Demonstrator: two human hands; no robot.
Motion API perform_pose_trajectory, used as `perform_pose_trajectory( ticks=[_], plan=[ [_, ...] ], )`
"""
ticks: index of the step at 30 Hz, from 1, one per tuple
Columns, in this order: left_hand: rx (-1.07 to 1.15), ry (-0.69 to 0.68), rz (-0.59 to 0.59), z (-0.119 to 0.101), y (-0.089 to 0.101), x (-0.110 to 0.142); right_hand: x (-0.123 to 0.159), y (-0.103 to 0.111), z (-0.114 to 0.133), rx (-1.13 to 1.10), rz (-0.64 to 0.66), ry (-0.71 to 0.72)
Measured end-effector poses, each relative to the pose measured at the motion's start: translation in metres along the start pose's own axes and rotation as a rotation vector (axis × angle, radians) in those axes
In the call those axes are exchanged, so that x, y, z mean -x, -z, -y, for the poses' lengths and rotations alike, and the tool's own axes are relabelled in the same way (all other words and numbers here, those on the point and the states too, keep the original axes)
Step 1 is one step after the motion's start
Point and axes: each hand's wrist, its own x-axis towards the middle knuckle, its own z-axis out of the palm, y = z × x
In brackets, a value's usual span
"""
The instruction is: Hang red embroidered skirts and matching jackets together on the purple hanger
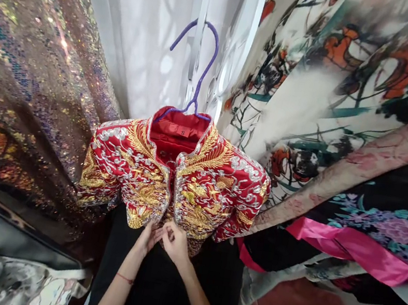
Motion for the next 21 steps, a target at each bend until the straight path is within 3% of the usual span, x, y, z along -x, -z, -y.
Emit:
perform_pose_trajectory(
  ticks=[2, 4, 8, 12, 16, 21],
  plan=[
    [0.104, 0.033, -0.047, 0.010, -0.001, -0.010, -0.002, 0.000, -0.037, -0.094, -0.030, -0.160],
    [0.203, 0.011, -0.102, 0.016, -0.004, -0.019, -0.007, 0.002, -0.058, -0.202, -0.093, -0.253],
    [0.343, -0.094, -0.165, 0.018, -0.008, -0.028, -0.021, 0.010, -0.078, -0.416, -0.298, -0.300],
    [0.359, -0.096, -0.109, 0.020, -0.004, -0.028, -0.029, 0.008, -0.091, -0.541, -0.421, -0.297],
    [0.308, -0.070, 0.014, 0.021, 0.001, -0.026, -0.028, -0.003, -0.100, -0.596, -0.430, -0.293],
    [0.272, -0.068, 0.097, 0.019, 0.009, -0.025, -0.022, -0.011, -0.098, -0.645, -0.333, -0.286]
  ],
)
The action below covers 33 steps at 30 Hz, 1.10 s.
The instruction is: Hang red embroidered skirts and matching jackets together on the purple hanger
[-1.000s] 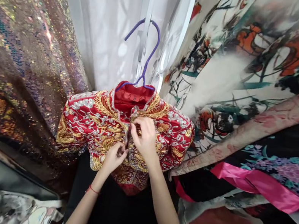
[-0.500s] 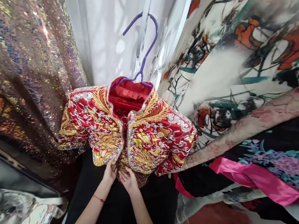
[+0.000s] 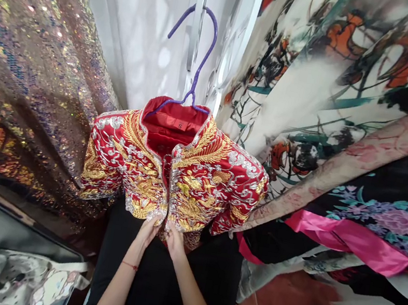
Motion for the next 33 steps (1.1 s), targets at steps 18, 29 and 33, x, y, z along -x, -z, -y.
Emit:
perform_pose_trajectory(
  ticks=[18, 29, 33],
  plan=[
    [0.072, 0.174, 0.233, -0.005, 0.005, 0.005, 0.020, -0.012, 0.016, -0.018, 0.123, 0.090],
    [-0.001, 0.142, 0.258, 0.006, 0.011, 0.003, 0.018, -0.010, 0.009, -0.054, 0.119, 0.102],
    [-0.014, 0.132, 0.238, 0.007, 0.013, 0.002, 0.017, -0.008, 0.009, -0.053, 0.121, 0.101]
  ],
)
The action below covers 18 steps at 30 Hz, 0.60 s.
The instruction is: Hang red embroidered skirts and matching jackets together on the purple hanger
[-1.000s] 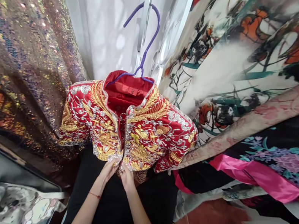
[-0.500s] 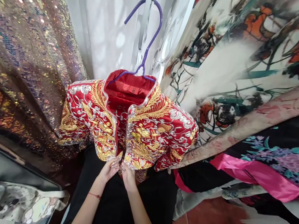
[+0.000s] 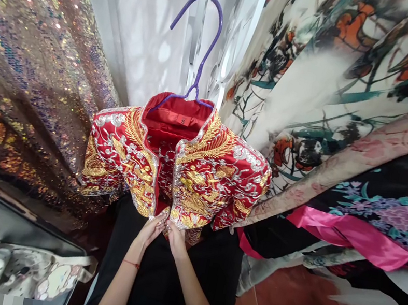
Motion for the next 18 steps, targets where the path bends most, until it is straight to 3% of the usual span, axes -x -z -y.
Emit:
perform_pose_trajectory(
  ticks=[18],
  plan=[
    [0.003, 0.049, 0.054, 0.0027, 0.0042, -0.0040, -0.0013, 0.0003, -0.0019, 0.008, -0.027, 0.029]
  ],
)
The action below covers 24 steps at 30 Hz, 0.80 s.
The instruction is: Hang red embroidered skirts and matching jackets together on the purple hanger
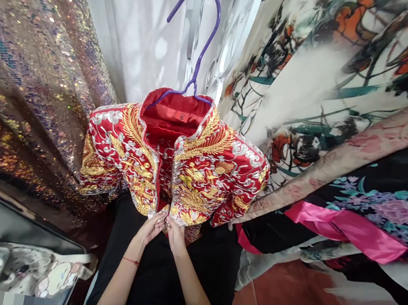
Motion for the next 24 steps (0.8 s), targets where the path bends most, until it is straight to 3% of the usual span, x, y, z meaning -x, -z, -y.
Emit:
perform_pose_trajectory(
  ticks=[9, 17, 20, 24],
  plan=[
    [-0.080, -0.077, -0.034, 0.005, 0.003, -0.001, -0.002, -0.001, 0.005, 0.003, -0.022, 0.014],
    [-0.171, -0.250, -0.171, 0.021, 0.004, -0.010, -0.005, -0.002, 0.013, 0.007, -0.127, 0.037],
    [-0.189, -0.295, -0.197, 0.026, 0.001, -0.015, -0.012, 0.000, 0.015, 0.057, -0.164, -0.033],
    [-0.212, -0.293, -0.196, 0.028, 0.002, -0.017, -0.017, 0.005, 0.014, 0.193, -0.162, -0.266]
  ],
)
